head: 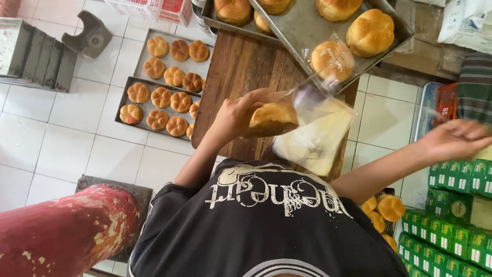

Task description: The person packages baked bread into plastic bags by hand, placing the bread inside the bags and sealing them.

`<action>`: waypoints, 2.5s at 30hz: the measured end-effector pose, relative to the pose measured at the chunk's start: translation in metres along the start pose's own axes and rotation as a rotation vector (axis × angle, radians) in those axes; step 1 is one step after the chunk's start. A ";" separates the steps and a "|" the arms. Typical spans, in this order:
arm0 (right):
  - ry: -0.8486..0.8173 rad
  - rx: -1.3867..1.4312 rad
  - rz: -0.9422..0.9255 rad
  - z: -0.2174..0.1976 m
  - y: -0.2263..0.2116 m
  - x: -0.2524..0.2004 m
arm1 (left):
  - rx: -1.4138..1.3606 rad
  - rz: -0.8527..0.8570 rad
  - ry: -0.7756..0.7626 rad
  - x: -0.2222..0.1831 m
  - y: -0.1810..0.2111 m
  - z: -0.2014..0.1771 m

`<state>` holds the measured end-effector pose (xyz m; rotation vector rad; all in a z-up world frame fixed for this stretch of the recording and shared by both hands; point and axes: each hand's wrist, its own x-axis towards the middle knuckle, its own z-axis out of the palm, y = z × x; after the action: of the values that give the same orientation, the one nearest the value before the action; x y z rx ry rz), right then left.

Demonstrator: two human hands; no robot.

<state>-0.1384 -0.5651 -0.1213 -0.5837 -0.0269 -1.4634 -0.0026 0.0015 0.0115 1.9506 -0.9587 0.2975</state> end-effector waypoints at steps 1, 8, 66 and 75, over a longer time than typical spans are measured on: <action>-0.002 0.004 -0.004 0.020 0.004 -0.025 | 0.000 0.005 0.002 0.002 0.004 -0.004; -1.073 -0.935 0.687 0.165 0.049 -0.199 | -0.070 -0.031 0.028 0.007 0.007 -0.013; -1.050 -0.835 0.918 -0.007 0.196 -0.275 | -0.422 -0.801 0.174 -0.102 -0.301 0.190; -1.513 -1.155 0.363 -0.038 0.208 -0.273 | 0.195 -0.246 -0.211 -0.094 -0.317 0.166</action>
<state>0.0074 -0.3294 -0.3270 -2.3682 -0.2490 -0.2595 0.1377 0.0023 -0.3309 2.2880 -0.8345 0.0449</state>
